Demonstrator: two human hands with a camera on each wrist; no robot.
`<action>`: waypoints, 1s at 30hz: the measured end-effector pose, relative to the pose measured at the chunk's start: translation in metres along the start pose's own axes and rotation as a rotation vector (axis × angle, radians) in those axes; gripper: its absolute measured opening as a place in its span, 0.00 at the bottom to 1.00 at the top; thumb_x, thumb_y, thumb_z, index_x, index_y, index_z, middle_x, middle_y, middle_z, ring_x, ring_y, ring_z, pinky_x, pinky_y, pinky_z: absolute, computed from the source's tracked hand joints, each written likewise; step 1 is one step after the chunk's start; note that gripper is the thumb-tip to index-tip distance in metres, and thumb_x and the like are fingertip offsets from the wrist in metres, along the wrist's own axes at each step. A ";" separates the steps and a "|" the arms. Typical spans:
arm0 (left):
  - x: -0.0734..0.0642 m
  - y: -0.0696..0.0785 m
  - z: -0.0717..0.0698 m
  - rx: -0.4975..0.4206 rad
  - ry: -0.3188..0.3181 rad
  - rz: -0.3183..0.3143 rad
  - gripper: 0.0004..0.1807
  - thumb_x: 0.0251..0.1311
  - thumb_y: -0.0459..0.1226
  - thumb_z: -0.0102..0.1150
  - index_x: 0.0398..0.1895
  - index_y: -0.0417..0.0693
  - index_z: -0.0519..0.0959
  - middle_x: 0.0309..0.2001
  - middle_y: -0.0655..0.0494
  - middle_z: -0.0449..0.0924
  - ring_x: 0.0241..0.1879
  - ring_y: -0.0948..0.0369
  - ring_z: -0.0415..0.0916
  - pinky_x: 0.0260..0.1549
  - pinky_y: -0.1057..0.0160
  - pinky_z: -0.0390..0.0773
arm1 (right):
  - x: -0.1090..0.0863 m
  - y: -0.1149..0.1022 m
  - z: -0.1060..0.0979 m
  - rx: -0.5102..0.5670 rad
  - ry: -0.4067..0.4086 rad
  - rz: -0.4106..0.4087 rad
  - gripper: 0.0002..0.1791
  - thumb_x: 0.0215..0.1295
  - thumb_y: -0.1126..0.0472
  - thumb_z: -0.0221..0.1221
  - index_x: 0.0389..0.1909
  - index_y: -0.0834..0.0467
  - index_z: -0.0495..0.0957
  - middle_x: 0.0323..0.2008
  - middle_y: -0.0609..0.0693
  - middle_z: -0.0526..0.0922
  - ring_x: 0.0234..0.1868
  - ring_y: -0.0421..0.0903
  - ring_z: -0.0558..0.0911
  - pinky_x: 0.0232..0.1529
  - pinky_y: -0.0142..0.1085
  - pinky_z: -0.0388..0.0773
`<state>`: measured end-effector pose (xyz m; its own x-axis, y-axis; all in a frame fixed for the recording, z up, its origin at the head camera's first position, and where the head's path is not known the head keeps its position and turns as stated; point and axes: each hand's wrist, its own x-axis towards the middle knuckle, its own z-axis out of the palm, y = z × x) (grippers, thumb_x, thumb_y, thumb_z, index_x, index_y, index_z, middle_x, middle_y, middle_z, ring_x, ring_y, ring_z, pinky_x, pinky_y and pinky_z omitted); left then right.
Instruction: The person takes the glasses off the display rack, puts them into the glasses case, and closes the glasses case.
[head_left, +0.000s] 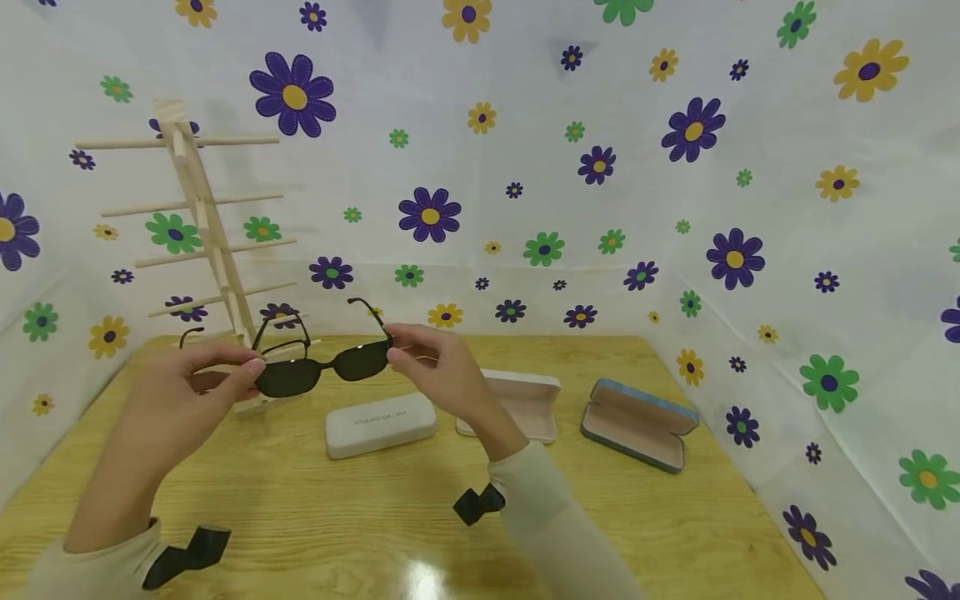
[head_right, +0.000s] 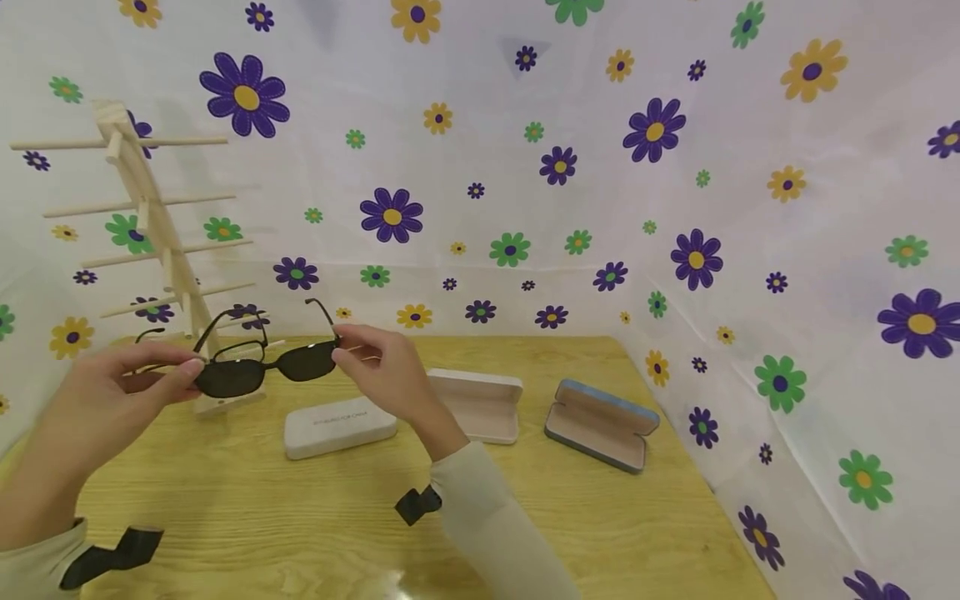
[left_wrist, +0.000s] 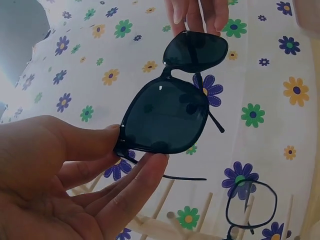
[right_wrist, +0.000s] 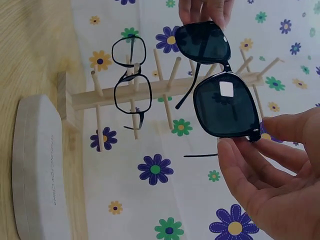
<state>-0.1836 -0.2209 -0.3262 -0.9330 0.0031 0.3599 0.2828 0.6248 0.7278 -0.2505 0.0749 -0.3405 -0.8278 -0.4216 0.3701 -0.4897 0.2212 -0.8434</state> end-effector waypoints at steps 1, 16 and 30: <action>0.000 0.001 0.003 0.006 -0.012 -0.011 0.15 0.72 0.43 0.62 0.51 0.43 0.85 0.48 0.58 0.86 0.31 0.79 0.84 0.28 0.73 0.78 | -0.002 0.002 -0.002 -0.003 0.007 0.003 0.22 0.74 0.62 0.60 0.66 0.63 0.78 0.52 0.61 0.86 0.47 0.52 0.88 0.53 0.31 0.84; 0.005 0.010 0.047 -0.054 -0.195 -0.079 0.24 0.75 0.44 0.58 0.69 0.45 0.75 0.61 0.39 0.80 0.44 0.55 0.90 0.39 0.64 0.84 | -0.029 0.021 -0.025 -0.027 0.080 0.112 0.22 0.74 0.62 0.60 0.67 0.61 0.78 0.53 0.61 0.86 0.44 0.51 0.89 0.45 0.30 0.83; 0.009 0.015 0.074 -0.147 -0.243 -0.103 0.24 0.74 0.35 0.58 0.72 0.45 0.71 0.58 0.37 0.79 0.45 0.51 0.89 0.39 0.65 0.85 | -0.038 0.030 -0.039 -0.060 0.114 0.165 0.22 0.73 0.66 0.60 0.66 0.67 0.77 0.50 0.65 0.86 0.45 0.58 0.88 0.41 0.27 0.82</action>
<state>-0.2043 -0.1534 -0.3553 -0.9793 0.1435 0.1427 0.1969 0.5119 0.8362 -0.2438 0.1318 -0.3645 -0.9219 -0.2743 0.2737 -0.3580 0.3327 -0.8725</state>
